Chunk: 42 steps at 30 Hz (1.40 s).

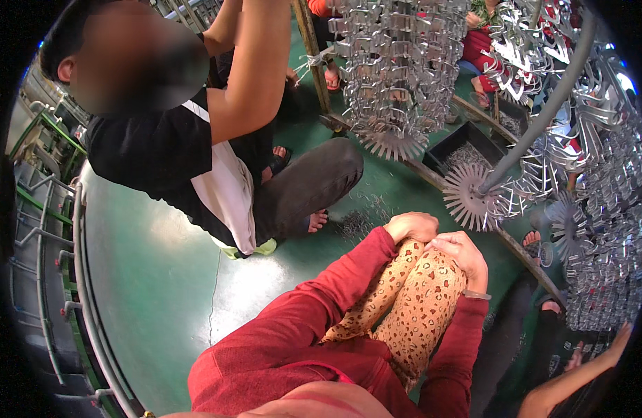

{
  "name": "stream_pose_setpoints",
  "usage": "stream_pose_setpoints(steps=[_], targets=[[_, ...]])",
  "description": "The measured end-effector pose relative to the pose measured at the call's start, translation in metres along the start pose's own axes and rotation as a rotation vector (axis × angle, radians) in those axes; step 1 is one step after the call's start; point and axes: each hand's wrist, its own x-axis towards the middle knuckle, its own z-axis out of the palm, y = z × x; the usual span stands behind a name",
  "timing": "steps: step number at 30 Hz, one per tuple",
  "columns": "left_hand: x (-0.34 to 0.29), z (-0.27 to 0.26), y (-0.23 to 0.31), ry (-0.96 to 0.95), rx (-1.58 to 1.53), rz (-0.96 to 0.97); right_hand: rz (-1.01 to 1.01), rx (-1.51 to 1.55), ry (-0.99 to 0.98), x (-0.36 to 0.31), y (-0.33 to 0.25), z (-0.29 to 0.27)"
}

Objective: The person hangs small star-shaped metal disks onto hooks on vertical rotating stands by hand, working alongside several other people in a workshop.

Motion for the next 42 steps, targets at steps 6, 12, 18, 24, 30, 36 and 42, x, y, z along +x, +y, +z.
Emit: stream_pose_setpoints(steps=[6, 12, 18, 24, 30, 36, 42], targets=[[-0.012, -0.002, 0.005, 0.053, 0.006, 0.104, 0.052, -0.139, 0.028, -0.002, -0.012, 0.000], [-0.008, 0.006, 0.002, 0.089, -0.019, 0.051, 0.096, -0.089, -0.054, 0.002, -0.010, -0.004], [-0.029, -0.005, 0.019, 0.096, 0.005, 0.054, 0.042, -0.081, -0.068, -0.002, -0.007, -0.010], [-0.016, 0.008, 0.009, 0.122, 0.023, 0.060, 0.017, -0.061, -0.072, -0.003, -0.005, -0.007], [-0.021, 0.003, 0.015, 0.030, -0.003, 0.020, 0.049, 0.025, -0.065, -0.006, 0.000, -0.005], [0.002, 0.005, 0.016, 0.082, 0.071, 0.160, -0.104, -0.055, -0.076, -0.009, 0.013, -0.024], [0.015, 0.008, -0.010, 0.147, 0.006, 0.062, -0.249, -0.077, 0.060, -0.001, 0.007, -0.016]])
